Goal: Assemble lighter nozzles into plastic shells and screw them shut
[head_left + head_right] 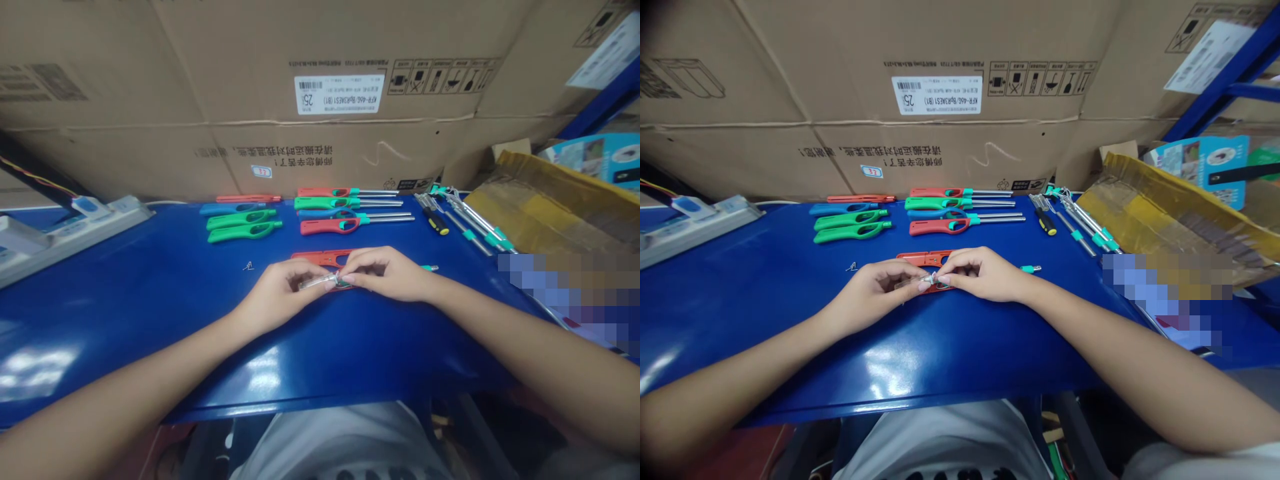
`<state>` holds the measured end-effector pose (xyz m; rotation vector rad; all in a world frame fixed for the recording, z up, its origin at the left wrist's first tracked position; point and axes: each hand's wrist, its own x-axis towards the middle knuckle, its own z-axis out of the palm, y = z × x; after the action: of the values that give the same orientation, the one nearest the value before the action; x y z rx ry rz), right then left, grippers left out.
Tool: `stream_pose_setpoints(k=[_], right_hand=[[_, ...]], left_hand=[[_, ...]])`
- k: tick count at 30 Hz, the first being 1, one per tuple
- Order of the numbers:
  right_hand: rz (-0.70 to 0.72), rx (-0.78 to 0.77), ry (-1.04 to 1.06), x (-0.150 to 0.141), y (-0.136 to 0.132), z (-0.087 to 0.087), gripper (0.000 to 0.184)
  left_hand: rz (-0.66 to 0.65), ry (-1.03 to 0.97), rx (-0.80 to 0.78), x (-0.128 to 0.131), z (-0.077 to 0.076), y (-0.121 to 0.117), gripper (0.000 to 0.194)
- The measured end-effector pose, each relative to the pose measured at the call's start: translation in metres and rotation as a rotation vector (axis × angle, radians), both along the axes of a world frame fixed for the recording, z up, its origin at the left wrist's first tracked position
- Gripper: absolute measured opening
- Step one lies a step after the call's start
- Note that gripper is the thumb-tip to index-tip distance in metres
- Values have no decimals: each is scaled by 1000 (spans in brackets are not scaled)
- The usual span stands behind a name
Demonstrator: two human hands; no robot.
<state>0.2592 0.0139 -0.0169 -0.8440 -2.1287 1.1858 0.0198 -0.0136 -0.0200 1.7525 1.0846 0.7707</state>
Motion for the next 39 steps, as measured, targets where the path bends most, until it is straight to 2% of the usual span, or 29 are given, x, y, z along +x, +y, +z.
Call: stream_pose_setpoints(k=[6,19,39], right_hand=[[6,2,-4,0,-1,0,22],[-16,-35,-4,0,-1,1,23],[-2,84,-68,0,-2,0,22]], left_hand=[[-3,49,29,-1,1,0,31],[-22,-11,-18,-2,-1,1,32],[-10,80,87,-1,2,1,27]])
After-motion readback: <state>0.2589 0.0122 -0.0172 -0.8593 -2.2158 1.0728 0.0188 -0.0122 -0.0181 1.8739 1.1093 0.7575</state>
